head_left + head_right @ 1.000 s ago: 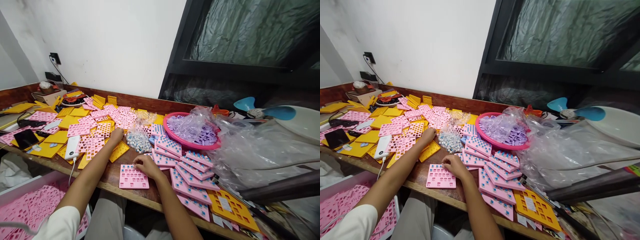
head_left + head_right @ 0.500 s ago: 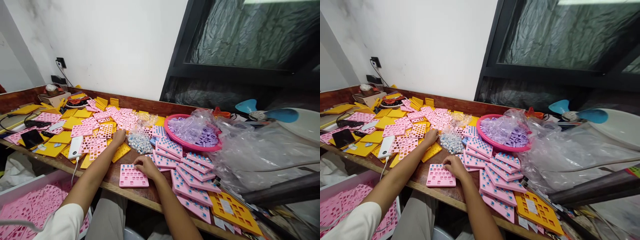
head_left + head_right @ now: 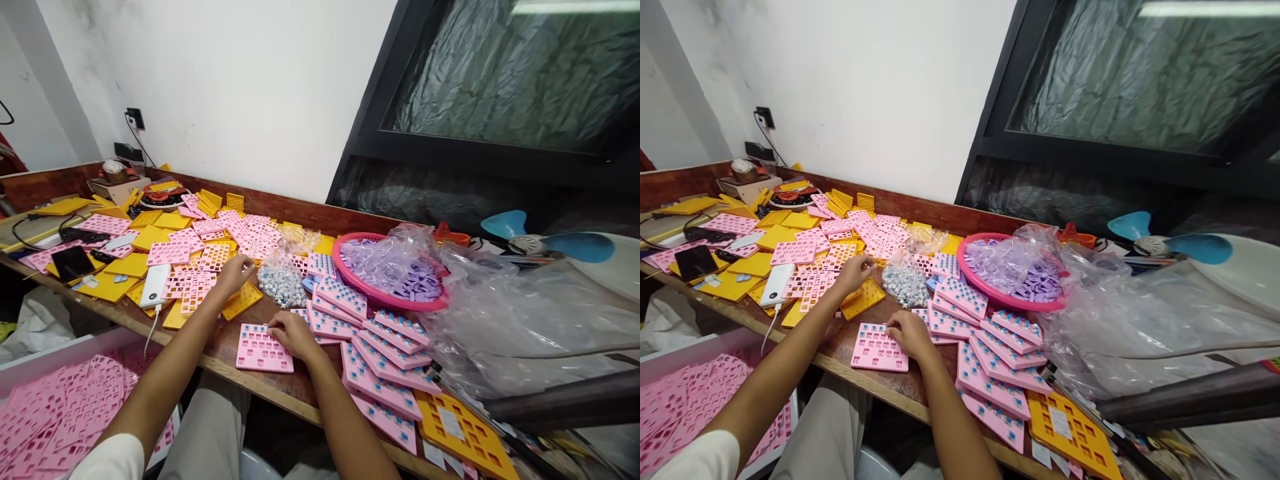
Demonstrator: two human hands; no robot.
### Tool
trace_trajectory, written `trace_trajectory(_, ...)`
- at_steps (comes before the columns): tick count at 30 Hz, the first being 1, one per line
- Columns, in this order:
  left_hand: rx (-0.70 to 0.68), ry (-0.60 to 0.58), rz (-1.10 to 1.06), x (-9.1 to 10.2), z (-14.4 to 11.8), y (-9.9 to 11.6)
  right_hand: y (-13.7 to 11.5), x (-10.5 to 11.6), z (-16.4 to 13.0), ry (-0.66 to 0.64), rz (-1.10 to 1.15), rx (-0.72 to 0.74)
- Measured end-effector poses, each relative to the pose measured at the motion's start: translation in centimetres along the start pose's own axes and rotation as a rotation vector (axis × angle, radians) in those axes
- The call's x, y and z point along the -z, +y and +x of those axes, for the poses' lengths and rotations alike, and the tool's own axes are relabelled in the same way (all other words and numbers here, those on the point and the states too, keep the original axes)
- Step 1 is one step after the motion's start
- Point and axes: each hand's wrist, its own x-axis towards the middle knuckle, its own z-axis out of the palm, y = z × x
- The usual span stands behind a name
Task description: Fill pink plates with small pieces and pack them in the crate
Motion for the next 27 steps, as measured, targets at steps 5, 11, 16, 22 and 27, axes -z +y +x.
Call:
trace_trajectory(5,-0.247,-0.071,-0.102,2.6,-9.4,2.0,0.1,0.0,-0.1,-0.023,0.041,-0.003)
trace_trajectory(11,-0.353,-0.402,0.235,3.0,-13.4,3.6,-0.9,0.2,0.2,-0.027,-0.101,-0.021)
trace_trajectory(16,-0.429,-0.409,0.260,2.1,-13.0,4.2,-2.2,-0.3,0.0,-0.041,-0.382,-0.004)
trace_trajectory(22,-0.405,-0.255,0.020,0.1,-14.4,2.6,-4.1,-2.5,-2.6,-0.046,-0.737,0.151)
trace_trajectory(27,-0.232,-0.108,-0.297,-1.5,-15.5,1.2,-3.7,-1.1,-2.1,-0.066,-0.530,0.111)
